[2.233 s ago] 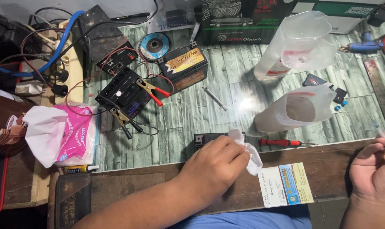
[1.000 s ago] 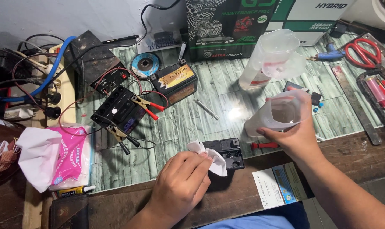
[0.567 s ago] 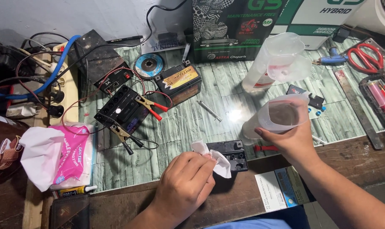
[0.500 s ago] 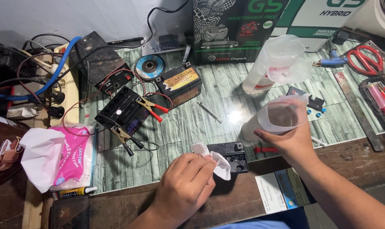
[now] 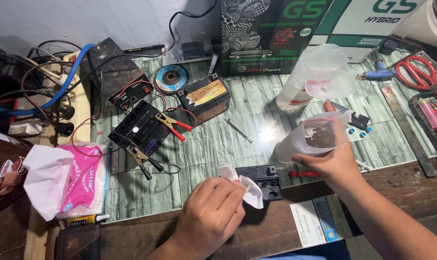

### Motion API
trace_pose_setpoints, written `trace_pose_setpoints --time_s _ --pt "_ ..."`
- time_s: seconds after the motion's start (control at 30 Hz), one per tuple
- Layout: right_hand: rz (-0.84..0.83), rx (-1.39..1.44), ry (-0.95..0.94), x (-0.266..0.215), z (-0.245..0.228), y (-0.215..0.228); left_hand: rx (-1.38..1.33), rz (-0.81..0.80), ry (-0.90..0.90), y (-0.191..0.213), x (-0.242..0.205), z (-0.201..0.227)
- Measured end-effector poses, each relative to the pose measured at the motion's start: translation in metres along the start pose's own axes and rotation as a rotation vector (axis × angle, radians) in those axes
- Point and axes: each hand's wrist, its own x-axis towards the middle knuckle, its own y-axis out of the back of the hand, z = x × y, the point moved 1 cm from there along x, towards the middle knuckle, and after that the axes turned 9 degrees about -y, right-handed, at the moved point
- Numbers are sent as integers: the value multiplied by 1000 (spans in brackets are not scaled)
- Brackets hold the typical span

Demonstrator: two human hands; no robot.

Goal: Filling a small lead-acid battery with electrolyte using a syringe and cleaning the casing with a tissue.

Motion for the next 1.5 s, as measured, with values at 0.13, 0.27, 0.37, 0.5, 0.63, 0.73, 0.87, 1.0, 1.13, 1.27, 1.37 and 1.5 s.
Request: trace_pose_setpoints --time_s 0.13,0.27,0.37,0.5,0.63,0.73,0.87,1.0,1.13,1.27,1.37,1.5 --pt "-38 -40 53 2 13 12 -6 -4 -1 -1 -1 -1" --pt "61 456 176 11 23 28 12 -3 2 -1 -2 -1" --pt "176 485 143 29 20 42 20 -5 -6 -1 -1 -1" --pt "228 310 46 62 16 61 8 1 -8 0 0 0" --pt "204 269 97 63 7 62 8 10 -12 2 -1 0" --pt "178 275 146 55 12 56 -21 12 -14 1 -4 -1" --pt "155 245 167 60 26 60 -62 28 -12 1 -5 -2" --pt "50 22 237 83 8 64 -41 53 -2 -1 -4 0" --pt "82 -350 149 104 -27 48 138 102 -4 -2 -5 0" --pt "-136 -254 413 156 10 57 177 128 21 -2 -9 -2" --pt "-76 -406 503 169 19 56 173 123 25 -4 -13 -5" --pt "7 -450 451 180 28 53 164 131 38 -4 -12 -8"
